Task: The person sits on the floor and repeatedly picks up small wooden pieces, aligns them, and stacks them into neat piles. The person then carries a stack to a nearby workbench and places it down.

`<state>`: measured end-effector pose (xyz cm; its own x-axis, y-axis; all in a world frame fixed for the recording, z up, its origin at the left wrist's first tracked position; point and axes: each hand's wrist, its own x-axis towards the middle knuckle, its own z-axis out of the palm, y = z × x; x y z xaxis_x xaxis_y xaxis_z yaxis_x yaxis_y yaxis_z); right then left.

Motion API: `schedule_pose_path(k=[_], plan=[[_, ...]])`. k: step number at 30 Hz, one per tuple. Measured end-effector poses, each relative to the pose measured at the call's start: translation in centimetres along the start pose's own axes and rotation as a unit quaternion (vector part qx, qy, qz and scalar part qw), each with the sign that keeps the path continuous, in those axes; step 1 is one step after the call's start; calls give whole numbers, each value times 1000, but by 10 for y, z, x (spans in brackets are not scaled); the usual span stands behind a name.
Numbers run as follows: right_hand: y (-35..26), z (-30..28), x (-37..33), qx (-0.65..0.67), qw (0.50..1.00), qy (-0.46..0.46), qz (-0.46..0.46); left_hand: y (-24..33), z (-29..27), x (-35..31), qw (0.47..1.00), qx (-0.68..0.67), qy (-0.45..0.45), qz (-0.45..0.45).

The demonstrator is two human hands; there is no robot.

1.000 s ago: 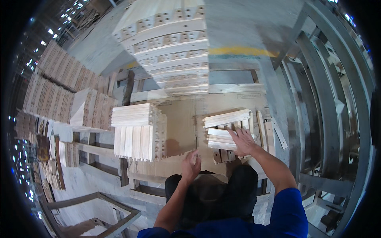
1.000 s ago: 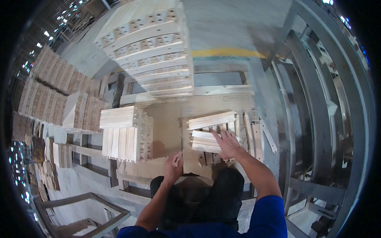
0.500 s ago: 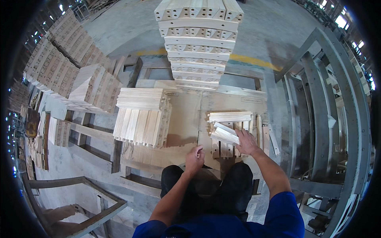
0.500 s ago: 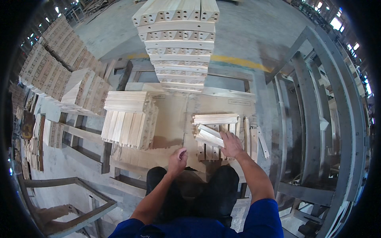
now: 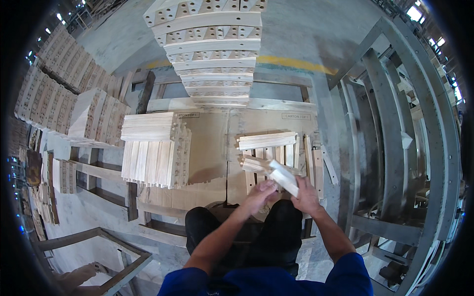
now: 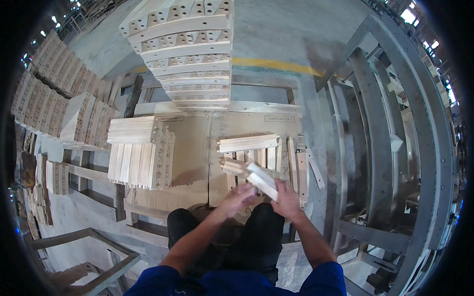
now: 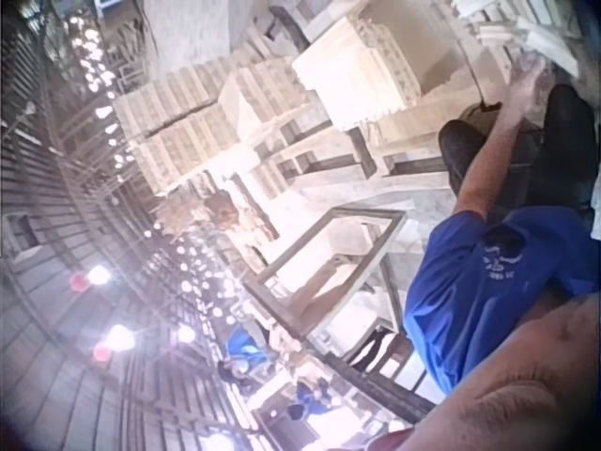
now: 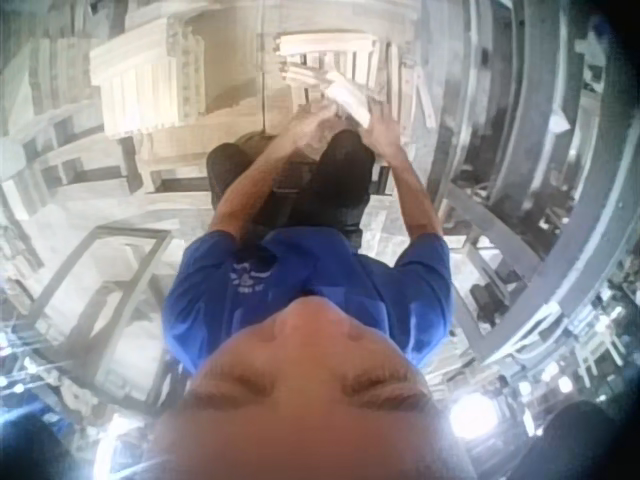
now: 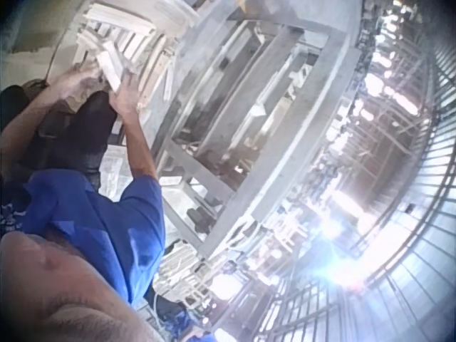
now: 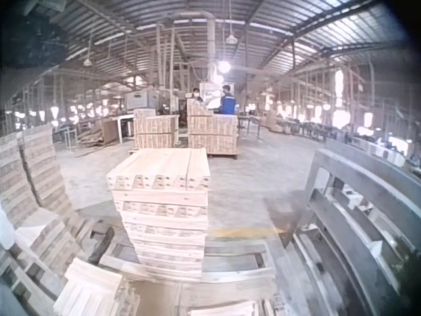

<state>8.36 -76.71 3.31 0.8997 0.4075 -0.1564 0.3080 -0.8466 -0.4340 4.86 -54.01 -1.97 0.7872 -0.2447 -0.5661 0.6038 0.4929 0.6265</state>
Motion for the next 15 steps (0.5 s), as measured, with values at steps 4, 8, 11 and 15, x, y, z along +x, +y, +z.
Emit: schedule_pose_path(k=[4,8,11,15], plan=[[-25,8,29,-7,991,-58,-117,-21,29,-2,983,-147,45,99],[-19,-5,39,30,992,-90,-88,-16,7,-3,973,-153,134,108],[-7,-5,70,88,992,-68,-55,-19,-9,4,963,-189,157,106],[7,0,108,38,994,-64,-73,-28,-13,16,957,-235,146,88]])
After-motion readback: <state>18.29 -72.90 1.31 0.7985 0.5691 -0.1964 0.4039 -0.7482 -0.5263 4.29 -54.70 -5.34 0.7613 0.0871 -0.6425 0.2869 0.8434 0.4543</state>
